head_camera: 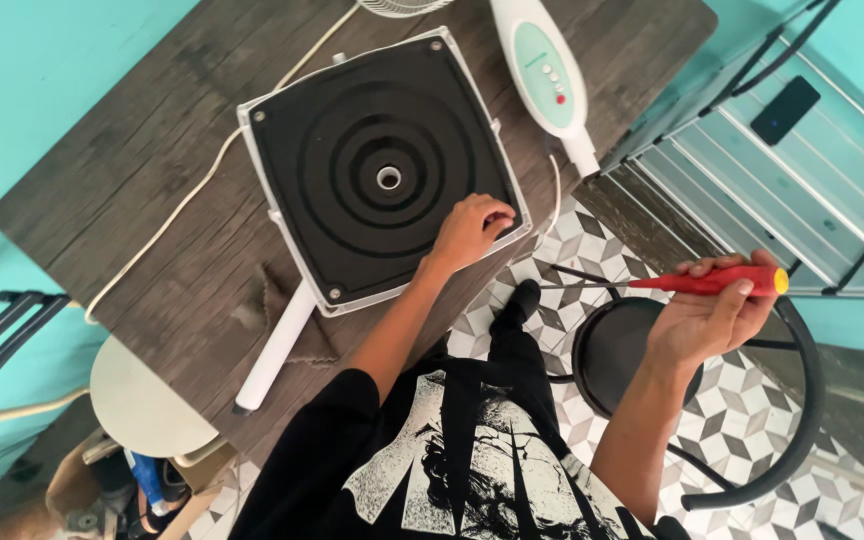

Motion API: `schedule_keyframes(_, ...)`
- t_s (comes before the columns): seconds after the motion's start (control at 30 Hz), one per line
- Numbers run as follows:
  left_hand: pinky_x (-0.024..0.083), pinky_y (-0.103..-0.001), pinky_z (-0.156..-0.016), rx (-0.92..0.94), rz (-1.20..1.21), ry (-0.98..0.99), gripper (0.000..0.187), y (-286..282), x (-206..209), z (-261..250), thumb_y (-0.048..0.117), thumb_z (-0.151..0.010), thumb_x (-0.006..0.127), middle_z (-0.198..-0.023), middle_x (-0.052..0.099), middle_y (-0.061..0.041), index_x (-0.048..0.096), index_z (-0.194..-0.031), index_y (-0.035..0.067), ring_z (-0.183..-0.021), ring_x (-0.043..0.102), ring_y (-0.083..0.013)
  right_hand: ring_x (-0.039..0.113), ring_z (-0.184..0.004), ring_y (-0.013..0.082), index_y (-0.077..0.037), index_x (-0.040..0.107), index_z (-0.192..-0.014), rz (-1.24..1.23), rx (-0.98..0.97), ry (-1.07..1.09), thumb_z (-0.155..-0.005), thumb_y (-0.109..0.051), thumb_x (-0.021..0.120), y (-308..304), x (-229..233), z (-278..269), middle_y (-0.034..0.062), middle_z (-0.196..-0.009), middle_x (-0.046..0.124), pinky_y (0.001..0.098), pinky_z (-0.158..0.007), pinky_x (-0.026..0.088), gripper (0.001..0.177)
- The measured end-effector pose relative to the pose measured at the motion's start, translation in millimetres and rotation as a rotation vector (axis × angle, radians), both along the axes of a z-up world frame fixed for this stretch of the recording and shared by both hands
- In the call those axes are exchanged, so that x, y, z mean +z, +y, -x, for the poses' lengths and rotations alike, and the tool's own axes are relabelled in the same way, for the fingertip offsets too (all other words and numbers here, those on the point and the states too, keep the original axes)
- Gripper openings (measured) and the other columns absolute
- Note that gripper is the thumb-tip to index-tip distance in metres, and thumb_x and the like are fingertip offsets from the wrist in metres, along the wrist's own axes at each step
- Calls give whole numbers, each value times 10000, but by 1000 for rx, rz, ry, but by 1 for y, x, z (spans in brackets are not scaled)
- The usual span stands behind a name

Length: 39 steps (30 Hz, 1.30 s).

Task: The person places a black square appliance base on a wooden table and uses a red-handled screwdriver to tighten screws at each corner. The person handles screws and the screwdriver throughout the task.

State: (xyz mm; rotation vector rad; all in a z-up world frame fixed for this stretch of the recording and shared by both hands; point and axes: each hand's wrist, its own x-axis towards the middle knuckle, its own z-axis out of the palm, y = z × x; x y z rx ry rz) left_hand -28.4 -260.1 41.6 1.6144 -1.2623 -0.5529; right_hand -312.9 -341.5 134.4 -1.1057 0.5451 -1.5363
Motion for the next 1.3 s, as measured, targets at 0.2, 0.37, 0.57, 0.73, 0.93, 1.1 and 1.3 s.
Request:
schedule_keyframes(0.2,501,-398,-791,-3,6,-126,89,-12,-2,-3,120,-904,729,-918,725,-32,774,-978,99,-876,613,-277,560,-889,189,-53,454,-1447,-27,-13,-50,-1175,-271,598,-15,-3,4,103,-1117,585,372,-828,496,377)
schedule_keyframes(0.37,433,-395,-800,-41,10,-207,98,-12,-7,1,133,-895,731,-899,713,3,783,-978,138,-877,603,-242,574,-918,192,-53,441,-1473,-48,7,-72,-1167,-278,595,-20,-1,-4,105,-1129,585,365,-825,494,410)
schedule_keyframes(0.57,402,-403,-796,-53,-35,-220,107,-12,-14,1,134,-906,724,-893,708,10,790,-989,150,-871,586,-237,559,-897,189,-57,436,-1463,-42,9,-75,-1180,-274,577,-20,3,-12,109,-1143,585,365,-829,493,383)
schedule_keyframes(0.73,403,-406,-802,-44,-44,-208,93,-14,-16,3,136,-906,726,-886,705,14,788,-974,153,-874,589,-235,564,-899,196,-77,430,-1424,-7,-8,-121,-1191,-280,543,-19,11,-16,109,-1156,582,374,-843,496,329)
schedule_keyframes(0.93,422,-395,-832,24,38,-223,86,-11,-16,8,124,-886,740,-921,654,8,779,-957,153,-928,592,-229,565,-903,197,-86,441,-1413,31,-24,-145,-1195,-273,534,-20,15,-25,100,-1167,578,371,-852,493,301)
schedule_keyframes(1.1,414,-391,-816,-4,-4,-228,86,-9,-16,6,120,-902,736,-927,652,12,780,-974,136,-918,593,-214,563,-912,195,-93,448,-1398,54,-34,-167,-1187,-291,539,-21,8,-45,94,-1150,572,369,-847,493,303)
schedule_keyframes(1.3,412,-379,-813,-34,23,-288,161,-6,-11,5,108,-910,722,-938,626,5,797,-1048,142,-921,580,-204,571,-931,204,-103,425,-1389,134,-62,-88,-1190,-322,508,-15,5,-65,93,-1122,567,361,-842,494,307)
